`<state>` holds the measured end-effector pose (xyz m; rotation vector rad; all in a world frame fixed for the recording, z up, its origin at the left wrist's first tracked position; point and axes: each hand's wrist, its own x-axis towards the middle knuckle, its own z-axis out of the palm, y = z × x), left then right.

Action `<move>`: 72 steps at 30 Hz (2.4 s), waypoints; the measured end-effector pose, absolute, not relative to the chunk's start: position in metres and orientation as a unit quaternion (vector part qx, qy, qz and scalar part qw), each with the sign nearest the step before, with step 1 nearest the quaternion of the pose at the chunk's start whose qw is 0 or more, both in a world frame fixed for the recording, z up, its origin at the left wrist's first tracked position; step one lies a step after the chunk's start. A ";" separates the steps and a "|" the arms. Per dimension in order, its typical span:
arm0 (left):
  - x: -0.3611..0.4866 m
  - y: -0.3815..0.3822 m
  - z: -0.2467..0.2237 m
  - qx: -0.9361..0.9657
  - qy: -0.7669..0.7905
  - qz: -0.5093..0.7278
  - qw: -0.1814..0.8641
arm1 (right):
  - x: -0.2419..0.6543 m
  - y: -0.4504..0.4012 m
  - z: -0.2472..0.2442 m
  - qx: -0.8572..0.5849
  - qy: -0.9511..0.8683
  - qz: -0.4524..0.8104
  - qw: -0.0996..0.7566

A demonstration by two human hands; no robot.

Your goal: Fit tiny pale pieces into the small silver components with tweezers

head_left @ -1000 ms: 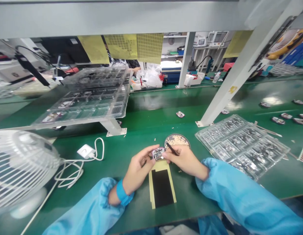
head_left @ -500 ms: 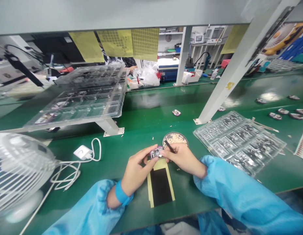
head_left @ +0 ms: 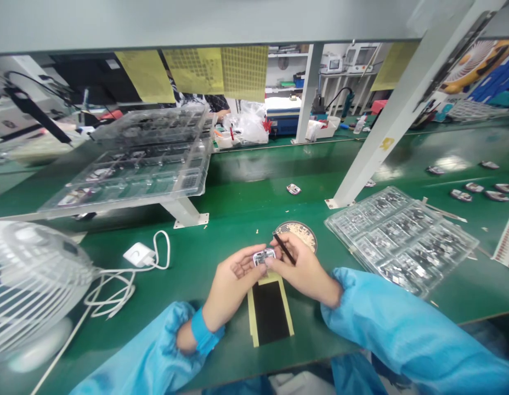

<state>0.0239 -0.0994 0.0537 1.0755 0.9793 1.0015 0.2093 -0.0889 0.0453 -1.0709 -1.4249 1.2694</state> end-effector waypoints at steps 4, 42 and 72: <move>0.022 -0.097 0.053 0.453 0.425 0.430 0.655 | 0.223 -0.087 0.050 -0.393 -0.740 0.333 0.434; 0.019 -0.101 0.047 0.576 0.436 0.365 0.587 | 0.249 -0.077 0.059 -0.252 -0.911 0.030 0.326; 0.028 -0.109 0.045 0.542 0.394 0.515 0.534 | 0.194 -0.091 0.046 -0.419 -0.530 0.570 0.467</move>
